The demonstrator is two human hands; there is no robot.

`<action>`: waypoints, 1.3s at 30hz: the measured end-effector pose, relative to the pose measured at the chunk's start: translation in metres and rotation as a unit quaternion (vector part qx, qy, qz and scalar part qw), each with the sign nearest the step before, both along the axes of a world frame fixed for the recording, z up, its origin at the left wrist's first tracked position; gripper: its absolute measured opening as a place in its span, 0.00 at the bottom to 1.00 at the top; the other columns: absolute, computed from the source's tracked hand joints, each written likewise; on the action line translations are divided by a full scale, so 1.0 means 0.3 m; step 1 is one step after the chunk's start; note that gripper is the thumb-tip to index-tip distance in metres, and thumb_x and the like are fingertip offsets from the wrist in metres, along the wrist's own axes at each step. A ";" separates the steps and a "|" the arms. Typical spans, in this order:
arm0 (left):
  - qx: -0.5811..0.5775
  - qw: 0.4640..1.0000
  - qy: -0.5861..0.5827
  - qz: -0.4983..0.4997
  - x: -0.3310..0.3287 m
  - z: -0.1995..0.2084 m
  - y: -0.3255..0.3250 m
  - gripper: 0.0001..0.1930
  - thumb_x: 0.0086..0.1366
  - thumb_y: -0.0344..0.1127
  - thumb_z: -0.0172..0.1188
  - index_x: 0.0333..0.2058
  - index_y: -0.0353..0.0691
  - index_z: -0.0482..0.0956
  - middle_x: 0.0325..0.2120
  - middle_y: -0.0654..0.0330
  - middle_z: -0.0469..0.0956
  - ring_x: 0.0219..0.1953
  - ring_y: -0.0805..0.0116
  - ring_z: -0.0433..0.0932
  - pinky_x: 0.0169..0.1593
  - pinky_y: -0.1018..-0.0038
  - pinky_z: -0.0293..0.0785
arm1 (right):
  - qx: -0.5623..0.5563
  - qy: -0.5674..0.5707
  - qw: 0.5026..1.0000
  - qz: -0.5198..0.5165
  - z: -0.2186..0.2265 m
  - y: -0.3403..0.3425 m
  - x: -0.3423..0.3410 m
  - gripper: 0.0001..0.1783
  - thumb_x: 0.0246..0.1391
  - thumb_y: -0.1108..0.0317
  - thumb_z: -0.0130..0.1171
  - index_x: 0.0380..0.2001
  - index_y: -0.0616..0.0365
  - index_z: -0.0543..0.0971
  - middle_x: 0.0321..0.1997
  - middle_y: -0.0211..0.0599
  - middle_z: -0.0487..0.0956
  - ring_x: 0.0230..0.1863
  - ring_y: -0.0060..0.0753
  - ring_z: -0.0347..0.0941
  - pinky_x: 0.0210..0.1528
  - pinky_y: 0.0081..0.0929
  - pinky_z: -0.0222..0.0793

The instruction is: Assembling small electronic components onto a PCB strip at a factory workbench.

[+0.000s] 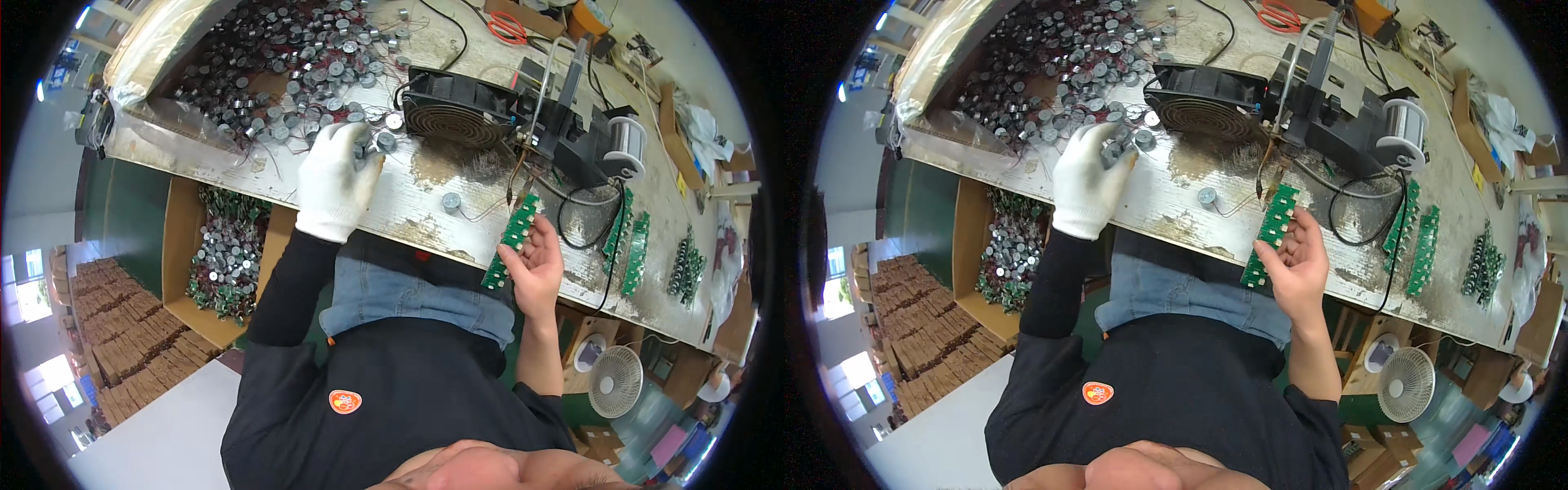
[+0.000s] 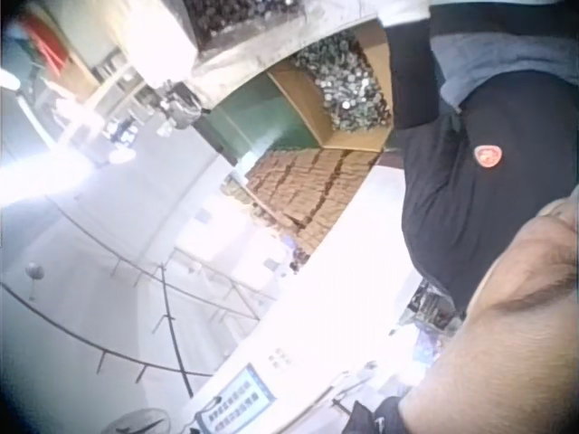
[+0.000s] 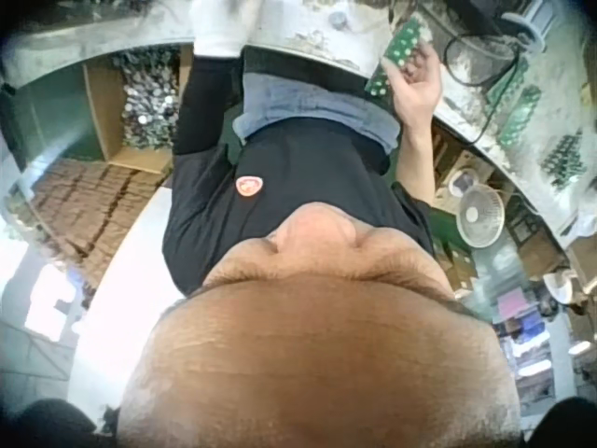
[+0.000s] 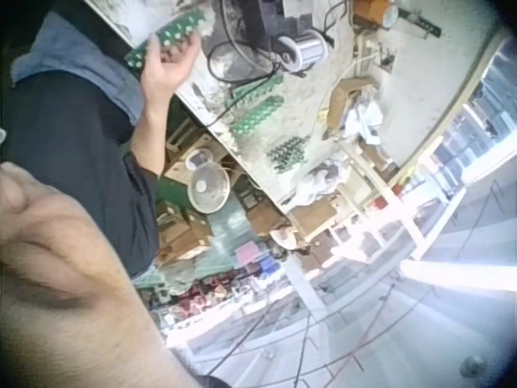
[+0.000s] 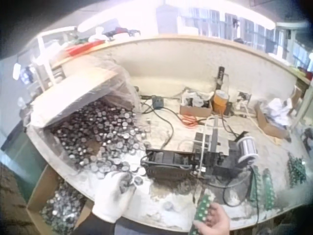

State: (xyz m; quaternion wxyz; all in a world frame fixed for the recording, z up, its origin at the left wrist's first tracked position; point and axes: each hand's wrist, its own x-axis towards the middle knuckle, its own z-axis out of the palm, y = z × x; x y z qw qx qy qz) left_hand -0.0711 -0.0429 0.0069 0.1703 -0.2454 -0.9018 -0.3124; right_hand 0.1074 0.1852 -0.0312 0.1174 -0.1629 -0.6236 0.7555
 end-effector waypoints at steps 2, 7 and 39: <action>-0.057 0.996 -0.069 0.004 -0.031 -0.005 0.000 0.17 0.52 0.32 0.66 0.41 0.36 0.77 0.36 0.52 0.80 0.38 0.56 0.80 0.41 0.68 0.75 | 0.007 0.003 1.000 -0.001 -0.002 -0.004 -0.001 0.33 0.49 0.86 0.59 0.58 0.69 0.59 0.51 0.42 0.71 0.45 0.24 0.72 0.41 0.15 0.68; -0.040 0.996 -0.084 0.008 -0.039 -0.016 -0.025 0.15 0.53 0.28 0.64 0.41 0.37 0.78 0.34 0.54 0.81 0.35 0.60 0.82 0.39 0.72 0.76 | 0.000 0.010 1.000 0.002 -0.001 -0.012 -0.004 0.33 0.49 0.86 0.59 0.58 0.69 0.59 0.51 0.43 0.71 0.45 0.24 0.72 0.41 0.16 0.68; 0.220 0.888 -0.368 -0.167 0.260 -0.061 0.262 0.06 0.58 0.29 0.60 0.32 0.32 0.79 0.25 0.58 0.73 0.28 0.69 0.71 0.34 0.75 0.67 | -0.068 -0.017 0.997 0.026 0.059 -0.008 -0.002 0.30 0.54 0.82 0.56 0.60 0.66 0.60 0.42 0.38 0.74 0.31 0.17 0.73 0.26 0.14 0.69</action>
